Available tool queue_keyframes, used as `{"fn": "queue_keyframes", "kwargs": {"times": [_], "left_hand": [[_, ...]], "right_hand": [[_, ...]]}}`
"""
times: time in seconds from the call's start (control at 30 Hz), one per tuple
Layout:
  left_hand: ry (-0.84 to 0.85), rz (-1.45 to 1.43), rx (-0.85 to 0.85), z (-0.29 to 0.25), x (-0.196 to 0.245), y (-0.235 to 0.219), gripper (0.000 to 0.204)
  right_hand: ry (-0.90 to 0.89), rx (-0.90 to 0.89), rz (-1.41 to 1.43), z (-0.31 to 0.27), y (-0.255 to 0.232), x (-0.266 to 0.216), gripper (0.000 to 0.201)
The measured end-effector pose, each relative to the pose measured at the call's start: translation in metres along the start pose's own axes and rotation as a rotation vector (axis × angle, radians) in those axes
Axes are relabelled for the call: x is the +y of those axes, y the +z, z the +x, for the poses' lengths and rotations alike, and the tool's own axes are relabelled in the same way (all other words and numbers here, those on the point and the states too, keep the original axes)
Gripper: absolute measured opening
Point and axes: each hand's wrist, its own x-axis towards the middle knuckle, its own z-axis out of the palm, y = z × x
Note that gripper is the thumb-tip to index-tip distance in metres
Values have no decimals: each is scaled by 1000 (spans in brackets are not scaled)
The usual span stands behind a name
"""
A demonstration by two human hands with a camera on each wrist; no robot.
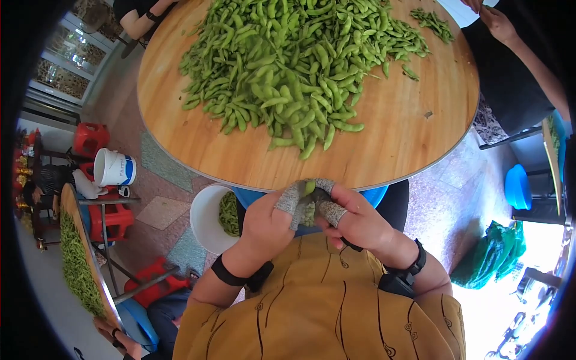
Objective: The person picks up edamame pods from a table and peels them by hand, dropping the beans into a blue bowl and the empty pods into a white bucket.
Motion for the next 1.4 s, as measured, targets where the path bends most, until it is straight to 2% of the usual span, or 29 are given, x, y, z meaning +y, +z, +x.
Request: {"fn": "queue_keyframes", "kwargs": {"times": [0.03,0.07,0.1,0.13,0.17,0.2,0.23,0.27,0.33,0.37,0.4,0.43,0.5,0.53,0.6,0.73,0.93,0.97,1.0,1.03,1.07,1.1,1.13,1.17,1.23,1.27,1.3,1.33,1.4], "left_hand": [[2,5,-1,-1,1,-1,33],[-185,-148,-68,-2,3,-3,31],[-373,-303,-135,-1,5,-5,29],[-374,-301,-134,1,4,-7,29],[-659,-748,-171,5,1,-10,28],[-937,-1199,-202,7,-1,-12,27],[-936,-1200,-202,6,-1,-11,27],[-905,-1168,-221,5,0,-10,27],[-875,-1139,-242,4,7,-9,28],[-786,-1005,-280,6,14,-11,30],[-697,-872,-313,6,18,-12,33],[-696,-873,-313,4,17,-11,33],[-583,-770,-300,-1,15,-8,41],[-587,-773,-298,-3,17,-9,41],[-500,-571,-319,-7,17,-12,46],[-514,-455,-387,-22,15,-12,46],[-646,-640,-289,-26,19,-32,39],[-698,-607,-246,-37,8,-38,37],[-753,-572,-204,-49,-3,-46,35],[-792,-461,-230,-59,-13,-57,38],[-829,-348,-256,-70,-25,-67,40],[-831,-348,-250,-83,-37,-75,40],[-738,-91,-267,-97,-50,-81,40],[-640,161,-282,-108,-58,-82,41],[-659,252,-215,-123,-66,-76,39],[-672,345,-152,-127,-67,-74,37],[-662,343,-125,-120,-64,-75,24],[-664,339,-119,-110,-59,-76,24],[-621,165,-145,-89,-47,-72,18]], "right_hand": [[-6,5,-30,1,-1,0,34],[-10,2,-30,1,1,-1,34],[-165,43,-167,-1,3,-2,32],[-319,83,-303,-2,4,-2,29],[-318,82,-303,-2,2,5,29],[-436,150,-481,1,-3,13,30],[-555,219,-661,2,-6,17,31],[-555,220,-661,1,-9,18,31],[-564,417,-862,-2,-9,11,37],[-562,420,-861,-1,-9,9,37],[-649,426,-969,2,-8,7,37],[-738,431,-1078,3,-7,6,37],[-742,399,-1153,6,-9,9,36],[-743,365,-1227,7,-9,11,35],[-732,367,-1253,4,1,12,36],[-719,407,-1238,3,8,20,39],[-658,425,-1299,4,8,24,32],[-660,421,-1306,8,6,24,32],[-736,351,-1277,10,5,25,30],[-812,279,-1245,13,5,25,28],[-814,273,-1247,13,6,23,28],[-759,169,-1207,11,8,21,27],[-701,69,-1165,11,9,19,28],[-699,65,-1168,14,8,17,28],[-864,387,-1230,26,2,6,24],[-861,382,-1236,31,-3,0,24],[-791,572,-1324,37,-11,-6,24],[-716,765,-1406,42,-17,-11,24],[-683,818,-1413,55,-28,-12,24]]}}
